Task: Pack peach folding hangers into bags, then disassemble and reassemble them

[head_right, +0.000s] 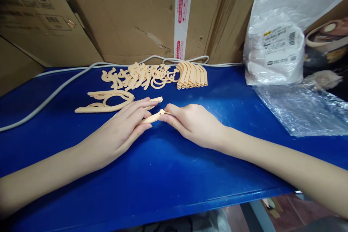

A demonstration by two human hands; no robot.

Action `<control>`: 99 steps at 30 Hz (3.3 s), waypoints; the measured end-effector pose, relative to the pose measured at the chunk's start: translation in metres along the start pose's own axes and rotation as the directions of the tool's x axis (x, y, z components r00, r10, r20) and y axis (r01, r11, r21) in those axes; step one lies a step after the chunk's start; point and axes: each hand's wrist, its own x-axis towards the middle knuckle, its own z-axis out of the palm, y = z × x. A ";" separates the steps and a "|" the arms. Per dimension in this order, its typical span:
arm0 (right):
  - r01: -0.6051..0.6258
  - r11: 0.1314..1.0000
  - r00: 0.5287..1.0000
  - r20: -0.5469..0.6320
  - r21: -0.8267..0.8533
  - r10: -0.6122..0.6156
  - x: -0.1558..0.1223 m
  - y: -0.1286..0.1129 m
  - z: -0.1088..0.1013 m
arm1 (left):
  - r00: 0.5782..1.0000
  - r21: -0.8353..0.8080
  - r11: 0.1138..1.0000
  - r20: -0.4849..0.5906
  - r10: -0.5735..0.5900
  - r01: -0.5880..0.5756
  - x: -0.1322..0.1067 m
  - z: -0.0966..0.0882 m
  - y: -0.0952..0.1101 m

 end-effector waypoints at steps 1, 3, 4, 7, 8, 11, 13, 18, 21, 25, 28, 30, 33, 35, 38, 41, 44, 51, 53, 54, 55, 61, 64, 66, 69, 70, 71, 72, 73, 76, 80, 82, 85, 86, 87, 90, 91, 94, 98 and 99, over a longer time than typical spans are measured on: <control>0.012 0.999 1.000 -0.001 -0.046 -0.012 -0.001 0.000 0.001 | 1.000 0.013 1.000 0.006 0.006 -0.006 0.000 0.000 0.000; 0.051 0.988 0.998 -0.019 -0.146 -0.054 -0.002 0.001 0.002 | 1.000 0.029 1.000 0.014 0.009 -0.009 0.000 0.000 0.000; 0.070 0.977 0.996 -0.036 -0.199 -0.079 -0.002 0.001 0.003 | 1.000 0.032 0.999 0.017 0.008 -0.009 0.000 -0.001 0.000; 0.100 0.933 0.987 -0.085 -0.346 -0.137 -0.004 0.001 0.003 | 1.000 0.024 1.000 0.022 0.010 -0.011 -0.001 -0.001 0.000; 0.101 0.919 0.985 -0.092 -0.381 -0.146 -0.004 0.001 0.003 | 1.000 0.023 1.000 0.021 0.013 -0.013 -0.001 -0.001 0.000; 0.108 0.895 0.980 -0.105 -0.432 -0.169 -0.005 0.002 0.002 | 1.000 0.028 0.999 0.017 0.015 -0.015 -0.001 -0.001 0.000; 0.114 0.892 0.978 -0.110 -0.437 -0.179 -0.006 0.002 0.002 | 1.000 0.030 0.999 0.018 0.013 -0.013 -0.001 0.000 -0.001; 0.115 0.902 0.981 -0.097 -0.417 -0.170 -0.006 0.003 0.002 | 1.000 0.024 1.000 0.028 0.003 -0.004 -0.001 0.000 -0.001; 0.120 0.893 0.978 -0.102 -0.433 -0.181 -0.006 0.004 0.002 | 1.000 0.029 1.000 0.030 0.004 -0.005 -0.001 0.000 -0.001; 0.137 0.860 0.970 -0.111 -0.491 -0.218 -0.006 0.004 0.002 | 0.999 0.032 0.999 0.032 0.004 -0.005 0.000 0.000 0.000; 0.151 0.837 0.958 -0.130 -0.525 -0.255 -0.006 0.004 0.001 | 0.999 0.034 0.999 0.037 0.003 -0.005 0.000 0.000 0.000; 0.162 0.825 0.947 -0.148 -0.542 -0.284 -0.006 0.004 0.001 | 0.999 0.039 0.999 0.039 0.007 -0.009 0.000 0.000 0.000; 0.176 0.823 0.942 -0.151 -0.541 -0.301 -0.006 0.005 0.001 | 0.999 0.053 0.999 0.043 0.012 -0.014 0.000 0.000 0.000; 0.182 0.827 0.943 -0.145 -0.532 -0.301 -0.006 0.005 0.001 | 0.999 0.057 0.998 0.046 0.013 -0.016 0.000 0.001 0.000; 0.180 0.828 0.943 -0.148 -0.531 -0.299 -0.006 0.005 0.001 | 0.999 0.059 0.998 0.043 0.017 -0.019 0.001 0.001 0.000; 0.190 0.824 0.932 -0.164 -0.534 -0.322 -0.006 0.005 0.000 | 0.998 0.067 0.997 0.051 0.027 -0.031 0.000 0.001 0.000; 0.194 0.825 0.933 -0.162 -0.530 -0.323 -0.006 0.004 0.000 | 0.997 0.078 0.996 0.062 0.037 -0.042 0.000 0.000 0.000; 0.171 0.836 0.943 -0.159 -0.522 -0.292 -0.006 0.005 0.000 | 0.997 0.092 0.995 0.072 0.035 -0.042 0.000 0.000 0.000; 0.167 0.832 0.945 -0.156 -0.529 -0.289 -0.006 0.005 0.000 | 0.997 0.090 0.995 0.069 0.037 -0.043 0.000 0.000 0.000; 0.166 0.830 0.945 -0.154 -0.532 -0.287 -0.006 0.005 0.000 | 0.997 0.089 0.995 0.068 0.039 -0.045 0.000 0.000 0.000; 0.164 0.828 0.946 -0.152 -0.536 -0.285 -0.006 0.005 0.000 | 0.997 0.089 0.995 0.068 0.039 -0.045 0.000 0.000 0.000; 0.199 0.802 0.925 -0.164 -0.563 -0.344 -0.005 0.005 0.000 | 0.996 0.088 0.995 0.074 0.041 -0.048 0.000 0.000 0.000; 0.202 0.800 0.921 -0.168 -0.564 -0.351 -0.005 0.005 -0.001 | 0.996 0.087 0.995 0.072 0.047 -0.054 0.000 0.001 0.000; 0.191 0.809 0.929 -0.164 -0.555 -0.332 -0.005 0.005 -0.001 | 0.996 0.088 0.995 0.076 0.048 -0.054 0.000 0.001 0.000; 0.180 0.814 0.936 -0.159 -0.552 -0.315 -0.006 0.004 0.000 | 0.995 0.091 0.994 0.082 0.053 -0.060 -0.001 0.001 0.000; 0.181 0.812 0.935 -0.160 -0.555 -0.318 -0.006 0.004 0.000 | 0.995 0.093 0.994 0.082 0.055 -0.063 -0.001 0.001 0.000; 0.185 0.808 0.932 -0.162 -0.560 -0.325 -0.006 0.004 0.000 | 0.995 0.095 0.993 0.082 0.059 -0.067 -0.001 0.001 0.000; 0.190 0.802 0.927 -0.165 -0.566 -0.336 -0.006 0.004 0.000 | 0.995 0.097 0.993 0.082 0.063 -0.070 -0.001 0.001 0.000; 0.194 0.796 0.922 -0.172 -0.573 -0.348 -0.006 0.004 0.000 | 0.995 0.099 0.992 0.082 0.065 -0.073 -0.001 0.001 -0.001; 0.207 0.779 0.903 -0.191 -0.592 -0.385 -0.006 0.005 0.000 | 0.994 0.106 0.991 0.078 0.073 -0.081 -0.001 0.002 -0.001; 0.225 0.767 0.886 -0.201 -0.601 -0.417 -0.005 0.006 0.001 | 0.994 0.116 0.989 0.074 0.081 -0.089 -0.002 0.002 -0.002; 0.228 0.762 0.881 -0.205 -0.606 -0.426 -0.005 0.006 0.001 | 0.994 0.116 0.989 0.073 0.080 -0.088 -0.002 0.001 -0.002; 0.229 0.755 0.873 -0.213 -0.614 -0.438 -0.005 0.006 0.001 | 0.994 0.108 0.991 0.074 0.075 -0.082 -0.002 0.000 -0.001; 0.230 0.753 0.871 -0.214 -0.617 -0.442 -0.005 0.006 0.001 | 0.994 0.102 0.991 0.075 0.073 -0.081 -0.002 0.000 -0.001; 0.231 0.750 0.869 -0.215 -0.620 -0.445 -0.005 0.006 0.001 | 0.995 0.097 0.992 0.077 0.071 -0.078 -0.002 0.000 0.000; 0.241 0.742 0.861 -0.214 -0.626 -0.461 -0.004 0.005 0.000 | 0.994 0.086 0.994 0.081 0.067 -0.074 -0.002 0.000 0.000; 0.244 0.737 0.858 -0.215 -0.630 -0.467 -0.004 0.004 0.000 | 0.994 0.084 0.994 0.082 0.066 -0.073 -0.002 0.000 -0.001; 0.254 0.720 0.846 -0.213 -0.646 -0.489 -0.005 0.003 0.000 | 0.995 0.074 0.995 0.076 0.068 -0.073 -0.002 0.000 -0.001; 0.270 0.712 0.837 -0.208 -0.648 -0.507 -0.004 0.006 0.000 | 0.995 0.045 0.996 0.071 0.072 -0.076 -0.003 0.000 -0.001; 0.282 0.711 0.835 -0.200 -0.644 -0.512 -0.004 0.008 0.000 | 0.995 0.037 0.996 0.074 0.073 -0.076 -0.003 -0.001 0.000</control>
